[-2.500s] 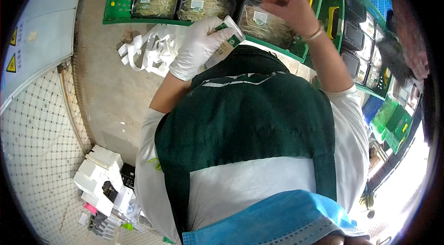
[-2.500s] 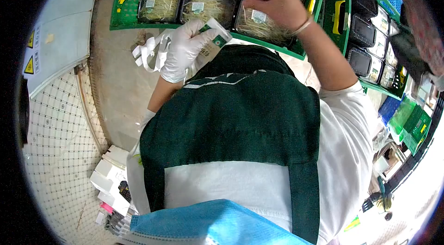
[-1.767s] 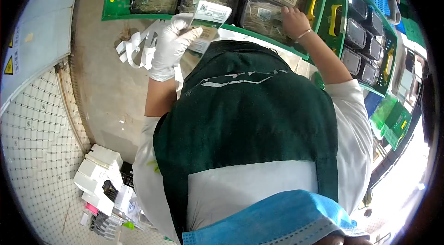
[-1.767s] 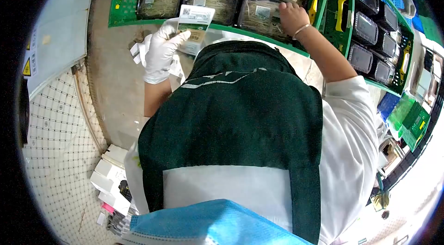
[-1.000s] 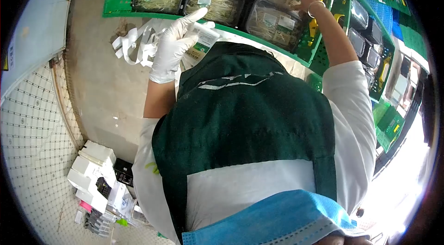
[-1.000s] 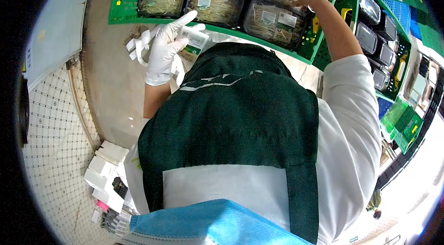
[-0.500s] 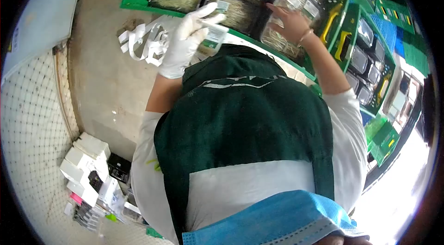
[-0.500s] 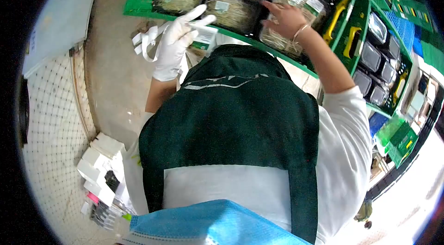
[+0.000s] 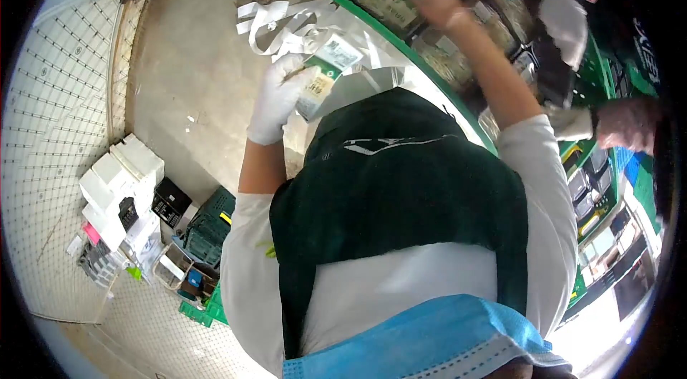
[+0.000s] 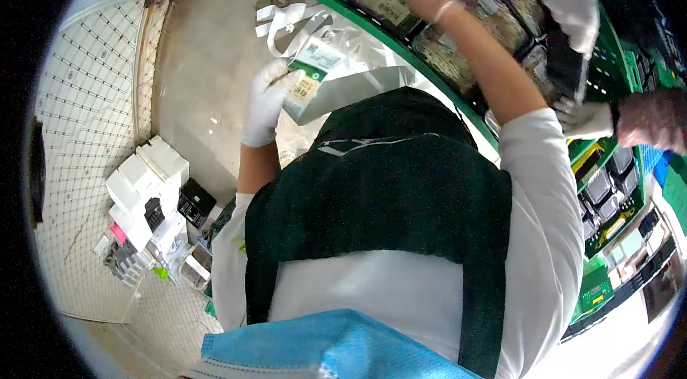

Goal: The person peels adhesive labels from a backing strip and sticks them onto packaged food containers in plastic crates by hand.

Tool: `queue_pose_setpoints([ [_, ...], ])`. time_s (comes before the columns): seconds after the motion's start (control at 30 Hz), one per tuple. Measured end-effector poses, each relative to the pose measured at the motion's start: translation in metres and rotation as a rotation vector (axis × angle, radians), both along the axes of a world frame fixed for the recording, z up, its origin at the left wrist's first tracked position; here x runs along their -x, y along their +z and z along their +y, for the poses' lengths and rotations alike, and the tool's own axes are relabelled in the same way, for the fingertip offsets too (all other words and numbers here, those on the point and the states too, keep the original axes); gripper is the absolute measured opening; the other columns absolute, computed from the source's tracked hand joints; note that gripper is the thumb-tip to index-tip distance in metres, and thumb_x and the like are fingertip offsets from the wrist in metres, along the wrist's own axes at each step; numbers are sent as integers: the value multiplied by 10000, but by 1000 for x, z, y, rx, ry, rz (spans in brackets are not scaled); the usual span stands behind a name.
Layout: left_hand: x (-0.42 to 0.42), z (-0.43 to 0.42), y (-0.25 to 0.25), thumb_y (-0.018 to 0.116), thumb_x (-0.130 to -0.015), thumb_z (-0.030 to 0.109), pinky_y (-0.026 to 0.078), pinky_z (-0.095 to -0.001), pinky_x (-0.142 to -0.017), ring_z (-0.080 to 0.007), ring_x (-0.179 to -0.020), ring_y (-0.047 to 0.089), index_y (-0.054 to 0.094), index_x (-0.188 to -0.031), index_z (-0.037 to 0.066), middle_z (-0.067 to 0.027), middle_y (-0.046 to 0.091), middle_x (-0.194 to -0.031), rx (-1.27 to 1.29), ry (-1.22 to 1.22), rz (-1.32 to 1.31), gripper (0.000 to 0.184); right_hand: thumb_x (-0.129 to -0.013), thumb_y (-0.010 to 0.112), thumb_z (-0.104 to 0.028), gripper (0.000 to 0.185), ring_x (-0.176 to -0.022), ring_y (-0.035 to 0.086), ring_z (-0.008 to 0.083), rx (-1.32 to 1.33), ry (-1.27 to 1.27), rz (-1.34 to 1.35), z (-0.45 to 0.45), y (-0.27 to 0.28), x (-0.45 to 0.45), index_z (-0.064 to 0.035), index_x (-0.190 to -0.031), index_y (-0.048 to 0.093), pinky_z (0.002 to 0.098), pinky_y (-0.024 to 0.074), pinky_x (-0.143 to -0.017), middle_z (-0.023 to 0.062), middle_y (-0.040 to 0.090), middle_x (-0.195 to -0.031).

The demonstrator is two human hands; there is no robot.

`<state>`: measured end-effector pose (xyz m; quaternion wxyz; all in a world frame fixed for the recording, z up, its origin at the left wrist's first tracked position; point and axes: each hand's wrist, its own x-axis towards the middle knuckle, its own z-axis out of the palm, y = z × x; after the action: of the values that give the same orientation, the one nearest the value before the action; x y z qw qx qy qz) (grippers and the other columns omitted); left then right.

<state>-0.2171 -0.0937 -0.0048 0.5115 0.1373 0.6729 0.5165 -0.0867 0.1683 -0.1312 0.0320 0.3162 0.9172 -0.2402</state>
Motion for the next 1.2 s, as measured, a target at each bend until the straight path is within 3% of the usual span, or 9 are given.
queue_pose_setpoints([
  [0.13,27,-19,-21,546,-728,16,427,-219,-668,-95,-766,530,562,-871,-23,-52,567,-852,70,-95,133,149,-782,481,-302,378,-917,532,319,-50,-109,-250,-26,-59,32,-66,-1069,408,410,455,-728,181,504,-1031],
  [0.23,29,-9,-17,517,-724,-6,416,-231,-747,-106,-837,528,526,-974,-26,-67,566,-922,-10,-36,-81,250,-765,508,-417,485,-886,539,277,-417,-35,-218,-12,-50,19,-119,-1132,400,402,476,-658,127,484,-1046],
  [0.33,17,14,-15,494,-747,-4,386,-244,-821,-122,-924,508,458,-1087,-34,-86,546,-995,-202,-15,-217,343,-769,532,-404,445,-936,534,262,-237,-234,-334,11,-30,7,-106,-1092,460,372,475,-675,107,515,-1061],
  [0.47,3,36,-8,457,-801,26,381,-227,-797,-109,-902,497,457,-1090,-47,-78,542,-980,-227,-92,-124,298,-738,620,-297,340,-727,570,202,914,-85,443,-54,86,1,-65,-973,540,275,450,-652,69,587,-749],
  [0.57,-5,57,-4,530,-805,112,411,-219,-608,-76,-670,500,568,-891,-35,-38,572,-742,-157,-152,103,174,-734,623,-272,289,-632,548,179,903,122,408,-68,119,-6,-67,-928,560,255,443,-611,68,568,-704],
  [0.77,-1,72,0,615,-735,157,384,-216,-534,-72,-605,471,587,-758,-15,-25,534,-658,62,-223,132,176,-739,585,-313,291,-655,584,210,354,-143,386,-29,103,-11,-44,-849,583,283,455,-586,134,592,-752],
  [0.87,10,62,-17,597,-727,171,386,-232,-495,-98,-564,484,592,-765,-21,-47,541,-622,-36,-200,345,196,-772,524,-350,399,-730,592,294,-24,-243,259,65,35,-13,-10,-978,501,323,478,-645,184,587,-818],
  [0.97,20,50,-26,577,-744,167,393,-228,-524,-76,-581,486,581,-858,-17,-37,565,-661,181,-215,80,217,-787,496,-353,426,-814,562,352,-283,-245,-20,80,-60,-1,-12,-1031,419,383,479,-673,212,549,-935],
  [1.2,14,48,-15,585,-755,136,406,-212,-582,-65,-666,503,554,-917,-24,-19,579,-759,172,-222,67,230,-801,463,-405,524,-909,527,332,-362,-515,-164,64,-49,4,-35,-1156,353,418,471,-694,204,481,-1034],
])
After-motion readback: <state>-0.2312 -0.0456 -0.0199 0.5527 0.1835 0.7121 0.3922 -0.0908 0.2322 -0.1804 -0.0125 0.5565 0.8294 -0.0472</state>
